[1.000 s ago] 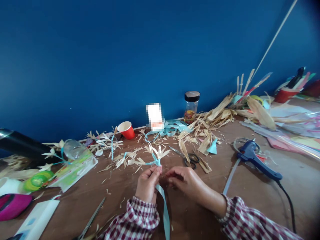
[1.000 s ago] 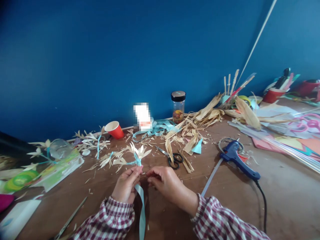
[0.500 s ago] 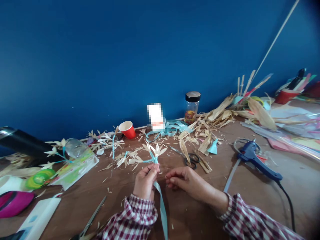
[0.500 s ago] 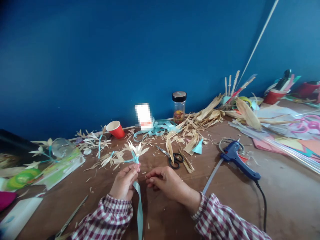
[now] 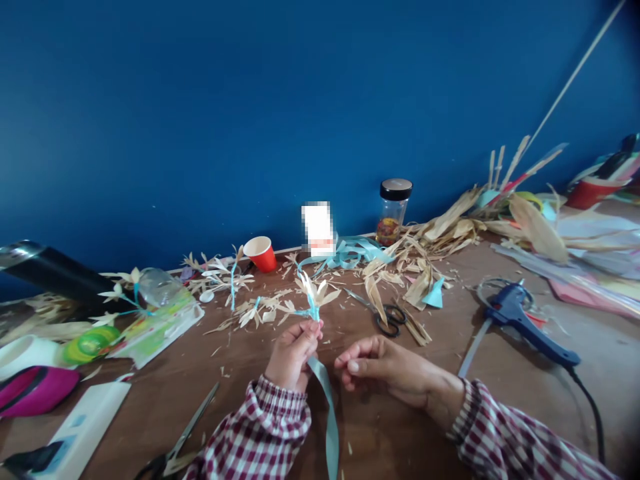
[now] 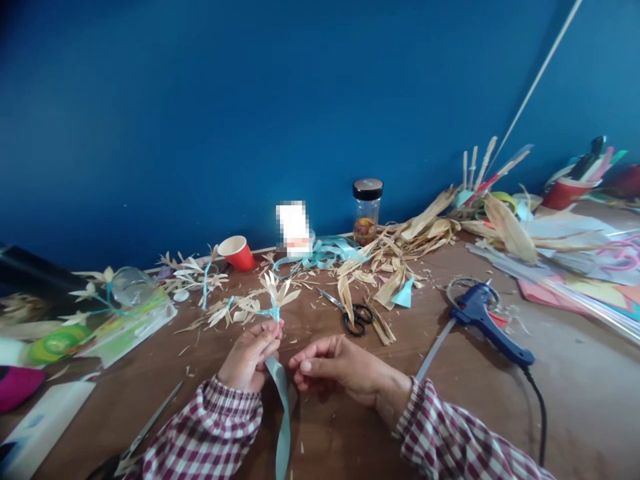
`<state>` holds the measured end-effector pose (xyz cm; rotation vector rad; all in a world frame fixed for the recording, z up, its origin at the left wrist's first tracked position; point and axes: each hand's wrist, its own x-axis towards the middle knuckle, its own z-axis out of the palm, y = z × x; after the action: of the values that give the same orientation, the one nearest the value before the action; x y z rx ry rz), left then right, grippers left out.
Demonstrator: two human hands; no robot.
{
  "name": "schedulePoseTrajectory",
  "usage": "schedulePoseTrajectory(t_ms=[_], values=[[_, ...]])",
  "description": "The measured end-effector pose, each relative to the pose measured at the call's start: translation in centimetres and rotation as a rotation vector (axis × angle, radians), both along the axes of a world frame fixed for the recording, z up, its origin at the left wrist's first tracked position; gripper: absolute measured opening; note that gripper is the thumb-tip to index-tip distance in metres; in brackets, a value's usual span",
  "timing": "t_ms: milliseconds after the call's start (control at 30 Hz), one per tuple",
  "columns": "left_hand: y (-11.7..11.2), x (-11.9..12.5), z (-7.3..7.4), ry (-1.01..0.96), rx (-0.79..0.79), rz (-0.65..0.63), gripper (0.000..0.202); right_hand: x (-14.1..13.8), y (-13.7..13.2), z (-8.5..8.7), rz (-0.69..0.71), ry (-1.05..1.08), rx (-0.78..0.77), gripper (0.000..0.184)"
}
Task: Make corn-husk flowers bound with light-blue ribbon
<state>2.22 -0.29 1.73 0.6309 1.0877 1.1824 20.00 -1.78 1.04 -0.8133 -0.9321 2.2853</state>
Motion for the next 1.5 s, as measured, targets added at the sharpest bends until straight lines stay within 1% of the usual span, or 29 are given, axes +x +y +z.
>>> schedulePoseTrajectory(t_ms=[100,300,500,600,700,767,800,833,867,900,933,1000,1067,1100,1200,1267,1367,1433,1500], values=[[-0.1,0.1,-0.2,-0.011,0.011,0.015,0.030,0.0,0.0,-0.2,0.002,-0.055,0.029,0.028],[-0.3,0.5,-0.5,-0.002,0.002,0.108,0.030,-0.6,0.0,-0.1,-0.069,-0.249,0.124,0.030],[-0.5,1.4,-1.2,0.077,-0.039,0.230,0.041,-1.9,-0.5,-0.9,-0.143,-0.451,0.250,0.019],[-0.4,1.5,-1.5,0.086,-0.037,0.231,0.043,-2.3,-1.0,-1.2,-0.104,-0.477,0.334,0.017],[-0.4,1.3,-1.5,0.097,-0.010,0.148,0.037,-1.9,-1.1,-0.6,-0.005,-0.504,0.459,0.019],[-0.4,1.1,-1.3,0.101,0.007,0.095,0.034,-1.2,-0.9,0.1,0.036,-0.591,0.620,0.021],[-0.4,1.0,-1.3,0.104,0.014,0.078,0.033,-0.9,-0.7,0.5,0.018,-0.671,0.718,0.022],[-0.5,1.0,-1.3,0.109,0.025,0.070,0.033,-0.6,-0.5,0.8,-0.028,-0.761,0.808,0.023],[-0.6,1.0,-1.3,0.120,0.041,0.068,0.031,-0.3,-0.3,1.0,-0.095,-0.836,0.876,0.023],[-0.7,1.1,-1.4,0.137,0.061,0.063,0.030,-0.2,-0.1,1.1,-0.170,-0.871,0.909,0.024],[-0.9,1.2,-1.5,0.158,0.083,0.055,0.029,-0.1,0.2,1.1,-0.233,-0.849,0.903,0.025],[-1.3,1.6,-1.6,0.205,0.118,0.009,0.025,-0.3,0.4,0.8,-0.303,-0.678,0.827,0.026],[-1.7,2.0,-1.7,0.264,0.144,-0.042,0.021,-0.6,0.5,0.3,-0.313,-0.504,0.741,0.028],[-1.9,2.1,-1.6,0.299,0.153,-0.056,0.020,-0.8,0.5,0.1,-0.304,-0.456,0.695,0.029],[-2.2,2.3,-1.5,0.389,0.166,-0.064,0.020,-1.1,0.4,-0.3,-0.272,-0.403,0.544,0.034],[-2.2,2.3,-1.5,0.406,0.167,-0.107,0.024,-1.1,0.2,-0.4,-0.288,-0.389,0.447,0.037],[-2.1,2.2,-1.5,0.378,0.160,-0.178,0.027,-1.2,0.1,-0.5,-0.329,-0.365,0.363,0.036],[-2.0,2.2,-1.6,0.342,0.136,-0.192,0.028,-1.2,0.1,-0.6,-0.351,-0.337,0.323,0.035],[-2.1,2.3,-1.7,0.317,0.108,-0.167,0.027,-1.2,0.1,-0.8,-0.364,-0.307,0.275,0.035]])
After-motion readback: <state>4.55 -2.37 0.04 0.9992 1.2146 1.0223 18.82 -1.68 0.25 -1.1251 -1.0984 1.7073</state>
